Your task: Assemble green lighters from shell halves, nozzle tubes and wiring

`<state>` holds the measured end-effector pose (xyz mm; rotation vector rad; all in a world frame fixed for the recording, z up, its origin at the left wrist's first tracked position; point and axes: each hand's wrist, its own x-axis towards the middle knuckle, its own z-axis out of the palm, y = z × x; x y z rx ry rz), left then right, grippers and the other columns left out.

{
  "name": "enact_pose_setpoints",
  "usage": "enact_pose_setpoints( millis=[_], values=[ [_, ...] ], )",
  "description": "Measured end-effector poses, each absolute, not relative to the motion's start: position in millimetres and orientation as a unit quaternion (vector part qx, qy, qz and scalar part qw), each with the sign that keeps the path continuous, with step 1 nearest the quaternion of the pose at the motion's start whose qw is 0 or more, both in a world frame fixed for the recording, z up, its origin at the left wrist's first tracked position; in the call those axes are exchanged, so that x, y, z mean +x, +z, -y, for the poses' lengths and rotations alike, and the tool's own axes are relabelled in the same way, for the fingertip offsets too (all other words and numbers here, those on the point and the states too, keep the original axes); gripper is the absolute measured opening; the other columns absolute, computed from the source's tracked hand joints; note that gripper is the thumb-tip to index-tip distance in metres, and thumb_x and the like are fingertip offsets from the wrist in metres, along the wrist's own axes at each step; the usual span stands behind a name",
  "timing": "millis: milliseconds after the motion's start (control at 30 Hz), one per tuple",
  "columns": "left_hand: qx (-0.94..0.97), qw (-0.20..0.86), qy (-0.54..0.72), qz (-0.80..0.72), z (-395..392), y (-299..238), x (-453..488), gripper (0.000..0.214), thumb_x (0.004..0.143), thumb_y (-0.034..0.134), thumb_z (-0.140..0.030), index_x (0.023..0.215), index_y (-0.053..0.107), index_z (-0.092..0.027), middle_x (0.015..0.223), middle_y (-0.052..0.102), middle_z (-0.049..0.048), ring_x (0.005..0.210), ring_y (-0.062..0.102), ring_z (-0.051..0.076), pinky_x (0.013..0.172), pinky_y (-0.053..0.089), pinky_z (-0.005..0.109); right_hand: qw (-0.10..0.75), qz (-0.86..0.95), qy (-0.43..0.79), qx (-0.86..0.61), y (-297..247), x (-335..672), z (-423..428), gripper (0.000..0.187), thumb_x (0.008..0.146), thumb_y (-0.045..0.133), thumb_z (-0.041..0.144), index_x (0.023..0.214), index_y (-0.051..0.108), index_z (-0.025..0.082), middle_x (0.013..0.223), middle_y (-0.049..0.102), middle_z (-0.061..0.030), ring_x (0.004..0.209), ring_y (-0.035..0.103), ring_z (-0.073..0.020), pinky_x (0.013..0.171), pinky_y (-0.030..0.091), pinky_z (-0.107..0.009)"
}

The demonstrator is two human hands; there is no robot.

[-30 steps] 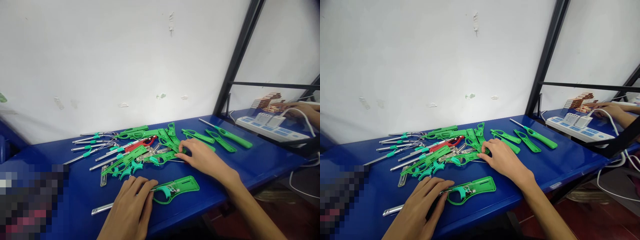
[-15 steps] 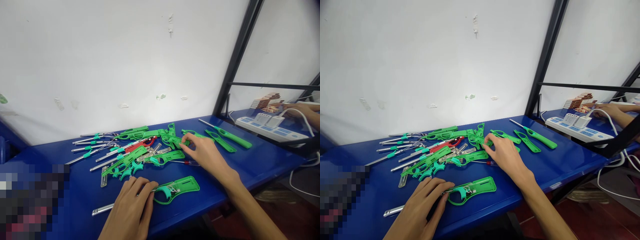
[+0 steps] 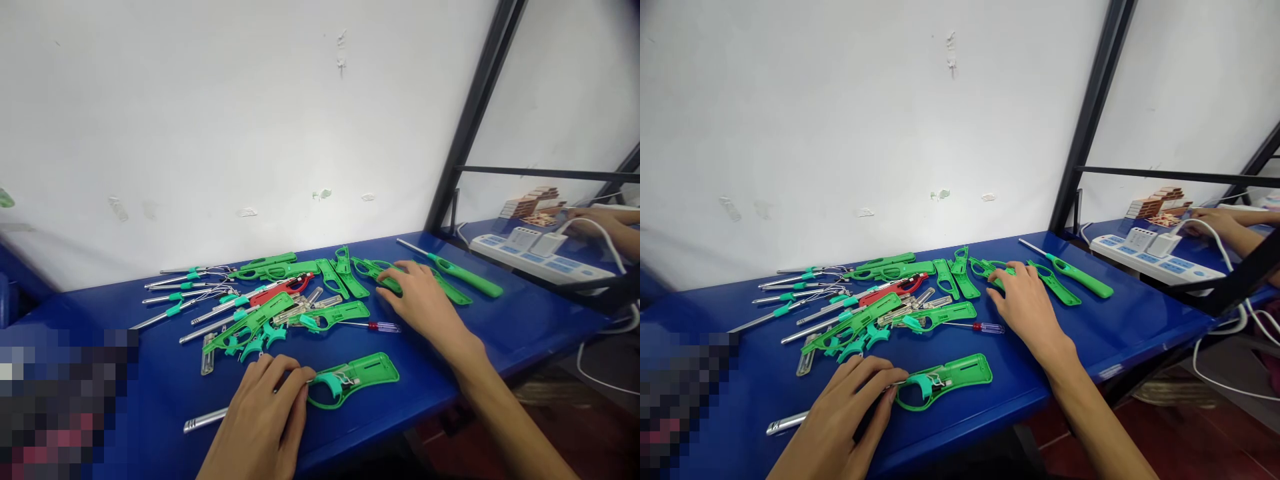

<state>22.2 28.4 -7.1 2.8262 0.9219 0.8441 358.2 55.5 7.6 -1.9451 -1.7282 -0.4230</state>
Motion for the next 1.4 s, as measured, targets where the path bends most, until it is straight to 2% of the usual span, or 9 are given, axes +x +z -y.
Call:
enact_pose_setpoints(
  millis=[67, 133, 333, 733, 967, 1167, 1300, 1400],
  values=[
    [0.914, 0.022, 0.277, -0.295, -29, -6, 23, 0.031, 0.107, 0.05, -0.013, 0.13, 0.065, -0.027, 0.112, 0.072, 0.0033, 0.101, 0.071, 0.021, 0.101, 0.058, 0.044, 0.243, 0.673, -0.146, -0.683, 7, 356, -56, 0.018, 0.096, 0.071, 0.028, 0.111, 0.081, 0.026, 0.13, 0.071, -0.0167, 0.128, 0.061, -0.0407, 0.103, 0.052, -0.056],
    [0.914, 0.02, 0.279, -0.293, -29, -6, 23, 0.031, 0.107, 0.049, -0.012, 0.129, 0.066, -0.026, 0.111, 0.072, 0.0033, 0.1, 0.071, 0.021, 0.099, 0.059, 0.044, 0.237, 0.707, -0.13, -0.654, 6, 353, -56, 0.018, 0.097, 0.071, 0.026, 0.111, 0.082, 0.029, 0.129, 0.072, -0.0134, 0.129, 0.061, -0.0372, 0.105, 0.053, -0.055],
    [0.914, 0.022, 0.268, -0.305, -29, -4, 23, 0.03, 0.107, 0.051, -0.015, 0.129, 0.067, -0.027, 0.112, 0.072, 0.003, 0.099, 0.071, 0.022, 0.095, 0.06, 0.042, 0.239, 0.732, -0.102, -0.63, 6, 352, -58, 0.007, 0.094, 0.073, 0.02, 0.092, 0.078, 0.025, 0.119, 0.074, -0.0123, 0.115, 0.065, -0.0355, 0.097, 0.056, -0.053],
    [0.911, 0.015, 0.28, -0.303, -30, -5, 24, 0.03, 0.107, 0.052, -0.015, 0.129, 0.067, -0.028, 0.112, 0.071, 0.003, 0.098, 0.07, 0.021, 0.092, 0.061, 0.041, 0.247, 0.746, -0.071, -0.614, 14, 352, -56, 0.011, 0.093, 0.072, 0.014, 0.091, 0.074, 0.025, 0.113, 0.074, -0.0089, 0.112, 0.066, -0.0328, 0.093, 0.056, -0.048],
    [0.913, 0.017, 0.272, -0.303, -29, -5, 22, 0.03, 0.107, 0.051, -0.015, 0.129, 0.066, -0.028, 0.112, 0.072, 0.0031, 0.099, 0.07, 0.022, 0.093, 0.061, 0.042, 0.252, 0.754, -0.073, -0.603, 22, 347, -55, 0.008, 0.096, 0.073, 0.017, 0.091, 0.071, 0.024, 0.108, 0.076, -0.0076, 0.106, 0.067, -0.0313, 0.09, 0.054, -0.046],
    [0.91, 0.013, 0.279, -0.307, -28, -6, 23, 0.03, 0.107, 0.051, -0.016, 0.131, 0.065, -0.028, 0.112, 0.072, 0.0027, 0.1, 0.071, 0.022, 0.096, 0.061, 0.042, 0.295, 0.725, -0.096, -0.615, 30, 339, -50, 0.009, 0.104, 0.062, 0.023, 0.096, 0.066, 0.024, 0.104, 0.076, -0.007, 0.098, 0.068, -0.0302, 0.082, 0.051, -0.041],
    [0.902, 0.014, 0.293, -0.316, -28, -4, 23, 0.031, 0.105, 0.053, -0.016, 0.13, 0.067, -0.028, 0.113, 0.072, 0.0036, 0.101, 0.07, 0.023, 0.089, 0.062, 0.039, 0.352, 0.685, -0.11, -0.628, 38, 337, -42, 0.013, 0.107, 0.056, 0.032, 0.101, 0.065, 0.024, 0.102, 0.077, -0.0079, 0.091, 0.072, -0.0292, 0.076, 0.05, -0.039],
    [0.886, 0.001, 0.327, -0.328, -26, -3, 23, 0.033, 0.104, 0.055, -0.017, 0.133, 0.066, -0.029, 0.12, 0.07, 0.0065, 0.109, 0.069, 0.025, 0.09, 0.063, 0.039, 0.392, 0.667, -0.104, -0.625, 48, 337, -31, 0.016, 0.108, 0.055, 0.037, 0.103, 0.063, 0.025, 0.097, 0.078, -0.006, 0.088, 0.075, -0.0269, 0.076, 0.053, -0.036]
  ],
)
